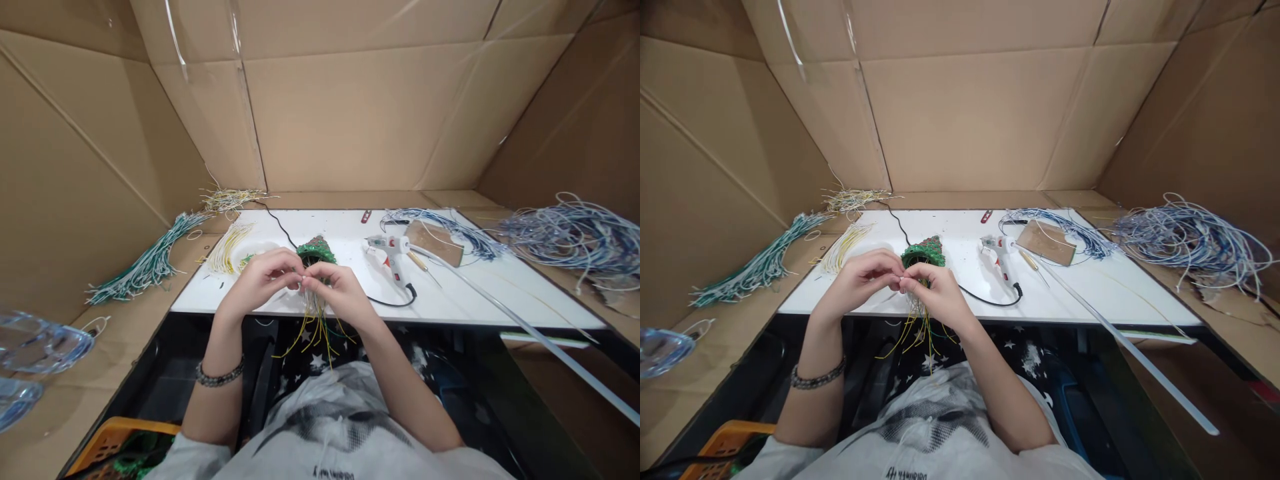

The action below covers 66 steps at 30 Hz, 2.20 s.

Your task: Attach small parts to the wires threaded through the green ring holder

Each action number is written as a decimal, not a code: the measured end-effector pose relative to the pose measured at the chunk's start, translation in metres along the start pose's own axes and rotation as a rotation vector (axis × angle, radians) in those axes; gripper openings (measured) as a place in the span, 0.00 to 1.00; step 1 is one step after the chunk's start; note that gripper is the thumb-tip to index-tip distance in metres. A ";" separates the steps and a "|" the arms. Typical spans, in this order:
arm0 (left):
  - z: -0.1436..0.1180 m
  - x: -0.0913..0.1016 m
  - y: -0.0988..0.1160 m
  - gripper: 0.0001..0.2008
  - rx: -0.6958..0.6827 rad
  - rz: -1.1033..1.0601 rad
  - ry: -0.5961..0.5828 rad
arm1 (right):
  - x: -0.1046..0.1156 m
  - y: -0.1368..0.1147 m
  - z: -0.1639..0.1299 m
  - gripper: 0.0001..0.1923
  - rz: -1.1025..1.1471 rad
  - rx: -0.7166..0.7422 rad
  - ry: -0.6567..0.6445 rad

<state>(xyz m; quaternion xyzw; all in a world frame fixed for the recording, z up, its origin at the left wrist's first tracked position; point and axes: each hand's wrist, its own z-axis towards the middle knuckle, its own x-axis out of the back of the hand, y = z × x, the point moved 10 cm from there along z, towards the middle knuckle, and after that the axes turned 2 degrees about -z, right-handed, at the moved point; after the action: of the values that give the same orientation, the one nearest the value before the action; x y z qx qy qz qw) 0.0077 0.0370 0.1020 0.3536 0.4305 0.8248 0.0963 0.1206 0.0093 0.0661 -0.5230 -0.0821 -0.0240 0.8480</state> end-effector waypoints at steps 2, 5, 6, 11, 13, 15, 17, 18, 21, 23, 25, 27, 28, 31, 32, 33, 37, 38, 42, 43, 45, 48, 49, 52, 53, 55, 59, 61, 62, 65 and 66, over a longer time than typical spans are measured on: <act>-0.001 0.001 0.006 0.08 -0.037 0.107 0.008 | -0.001 0.001 0.000 0.11 -0.007 -0.008 -0.008; -0.003 0.000 0.018 0.08 -0.114 0.291 0.019 | -0.001 0.003 0.002 0.10 -0.010 -0.013 -0.016; -0.004 0.000 0.022 0.09 -0.128 0.346 0.027 | 0.000 0.003 0.002 0.10 -0.009 -0.013 -0.013; -0.014 -0.004 0.026 0.09 -0.118 0.516 0.056 | 0.000 0.001 -0.001 0.08 -0.065 0.024 -0.007; -0.021 -0.007 0.025 0.09 -0.102 0.506 0.053 | -0.002 -0.003 -0.005 0.07 -0.150 0.081 -0.004; -0.027 -0.009 0.021 0.11 -0.059 0.402 0.074 | -0.006 -0.009 -0.009 0.07 -0.265 0.175 -0.002; -0.033 -0.009 0.008 0.13 0.053 0.217 0.129 | -0.013 -0.015 -0.014 0.07 -0.389 0.286 -0.016; -0.036 -0.009 -0.002 0.14 0.141 0.098 0.158 | -0.016 -0.017 -0.016 0.07 -0.445 0.337 -0.022; -0.047 -0.026 -0.038 0.15 0.456 -0.328 0.192 | -0.023 -0.020 -0.020 0.10 -0.555 0.456 -0.019; -0.053 -0.043 -0.050 0.16 0.606 -0.537 0.152 | -0.025 -0.022 -0.022 0.12 -0.587 0.508 -0.012; -0.057 -0.050 -0.053 0.16 0.659 -0.599 0.135 | -0.025 -0.023 -0.023 0.13 -0.591 0.533 -0.011; -0.058 -0.041 -0.050 0.16 0.588 -0.497 0.183 | -0.024 -0.024 -0.023 0.13 -0.570 0.535 -0.004; -0.057 -0.029 -0.044 0.15 0.501 -0.377 0.240 | -0.022 -0.024 -0.022 0.12 -0.555 0.530 0.001; -0.060 0.003 -0.011 0.08 0.148 0.117 0.393 | -0.021 -0.021 -0.020 0.10 -0.510 0.496 -0.001; -0.062 0.006 -0.002 0.07 0.053 0.258 0.395 | -0.021 -0.020 -0.019 0.10 -0.500 0.480 -0.008; -0.063 0.007 0.003 0.07 -0.022 0.372 0.385 | -0.021 -0.019 -0.018 0.11 -0.492 0.466 -0.016; -0.062 -0.005 0.007 0.08 -0.213 0.690 0.222 | -0.021 -0.017 -0.016 0.10 -0.476 0.431 -0.027; -0.063 -0.008 0.010 0.09 -0.284 0.765 0.207 | -0.021 -0.017 -0.016 0.10 -0.476 0.430 -0.027; -0.075 -0.025 0.033 0.09 -0.688 1.014 0.242 | -0.020 -0.020 -0.017 0.09 -0.464 0.472 -0.012; -0.079 -0.029 0.038 0.09 -0.779 1.046 0.256 | -0.019 -0.021 -0.018 0.08 -0.455 0.487 -0.005; -0.084 -0.033 0.043 0.09 -0.888 1.089 0.265 | -0.019 -0.022 -0.018 0.08 -0.434 0.508 0.007; -0.085 -0.038 0.044 0.09 -0.935 1.152 0.223 | -0.018 -0.020 -0.017 0.08 -0.410 0.503 0.005; -0.085 -0.038 0.044 0.08 -0.944 1.171 0.206 | -0.018 -0.019 -0.017 0.08 -0.401 0.495 0.002; -0.081 -0.037 0.035 0.09 -0.893 1.191 0.146 | -0.018 -0.016 -0.016 0.09 -0.378 0.465 -0.013; -0.077 -0.035 0.030 0.09 -0.852 1.176 0.129 | -0.019 -0.015 -0.015 0.09 -0.373 0.456 -0.022; -0.072 -0.031 0.023 0.09 -0.772 1.110 0.116 | -0.020 -0.014 -0.015 0.09 -0.373 0.447 -0.042; -0.073 -0.024 0.028 0.06 -0.685 0.846 0.241 | -0.023 -0.015 -0.018 0.08 -0.408 0.490 -0.039; -0.071 -0.013 0.025 0.07 -0.503 0.624 0.350 | -0.024 -0.016 -0.020 0.08 -0.461 0.532 -0.022; -0.067 -0.008 0.015 0.08 -0.335 0.479 0.372 | -0.025 -0.017 -0.022 0.08 -0.495 0.555 -0.017; -0.069 -0.009 -0.039 0.09 0.308 -0.089 0.404 | -0.030 -0.020 -0.027 0.10 -0.595 0.640 -0.017; -0.072 -0.019 -0.051 0.11 0.462 -0.284 0.375 | -0.031 -0.021 -0.029 0.11 -0.616 0.674 -0.011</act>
<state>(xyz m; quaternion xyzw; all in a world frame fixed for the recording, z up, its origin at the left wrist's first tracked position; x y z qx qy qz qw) -0.0341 0.0126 0.0257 0.1443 0.6614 0.7345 0.0466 0.0906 -0.0273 0.0673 -0.1693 -0.2417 -0.2442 0.9237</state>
